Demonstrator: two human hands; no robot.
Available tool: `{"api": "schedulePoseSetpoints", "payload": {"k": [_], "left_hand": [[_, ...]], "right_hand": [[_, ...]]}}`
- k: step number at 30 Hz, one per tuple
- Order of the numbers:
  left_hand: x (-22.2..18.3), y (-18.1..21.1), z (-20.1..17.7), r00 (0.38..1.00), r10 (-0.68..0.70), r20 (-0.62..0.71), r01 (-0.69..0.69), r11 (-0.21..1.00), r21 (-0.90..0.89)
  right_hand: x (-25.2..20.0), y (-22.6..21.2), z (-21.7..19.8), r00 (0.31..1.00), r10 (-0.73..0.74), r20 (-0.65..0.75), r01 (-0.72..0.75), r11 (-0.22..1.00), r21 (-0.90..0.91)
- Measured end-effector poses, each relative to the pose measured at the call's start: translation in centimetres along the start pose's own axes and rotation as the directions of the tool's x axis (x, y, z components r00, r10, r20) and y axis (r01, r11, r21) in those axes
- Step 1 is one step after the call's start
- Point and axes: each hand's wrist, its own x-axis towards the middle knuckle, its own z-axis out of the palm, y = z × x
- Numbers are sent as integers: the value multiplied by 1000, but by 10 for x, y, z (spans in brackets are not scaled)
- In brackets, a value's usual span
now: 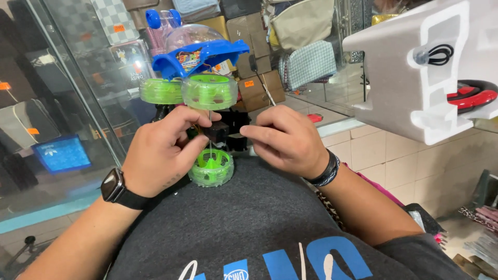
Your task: A person uses a small screwdriver to assemble a blue and green toy stunt car on a glass display counter.
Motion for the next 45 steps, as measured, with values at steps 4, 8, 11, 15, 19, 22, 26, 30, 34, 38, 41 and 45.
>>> {"api": "schedulePoseSetpoints", "payload": {"k": [4,8,11,15,19,22,26,30,34,38,41,45], "left_hand": [[1,3,-2,1000,13,11,-13,1000,-26],[1,6,-3,999,35,20,-34,998,-56],[0,5,-3,999,37,24,-35,998,-60],[-4,-3,1,998,52,24,-51,999,-7],[-6,-6,2,998,67,8,-67,998,-14],[-6,-6,1,994,111,10,-111,994,-9],[-5,0,-3,968,252,-18,-252,968,-7],[-4,4,-6,961,276,11,-275,960,-45],[-4,11,-15,963,259,78,-251,963,-100],[-3,13,-18,963,239,125,-207,951,-228],[-2,12,-16,952,297,72,-281,943,-181],[-3,13,-14,958,284,44,-265,931,-252]], "right_hand": [[2,-2,2,1000,-21,-5,21,1000,19],[2,-3,4,1000,-8,-6,8,1000,10],[1,-3,4,1000,-11,-14,11,1000,6],[2,-2,3,999,-47,-1,47,999,19],[3,-3,3,998,-67,-4,67,998,19],[4,-3,5,995,-97,-28,98,995,19],[5,-2,8,991,-124,-43,125,992,24],[6,-1,7,994,-99,-35,101,994,51],[13,-5,-2,990,-141,14,142,990,-26],[10,-11,-2,995,-88,42,91,992,-86],[7,-16,0,998,-35,46,37,998,-46],[4,-20,4,1000,7,17,-6,997,-72]]}}
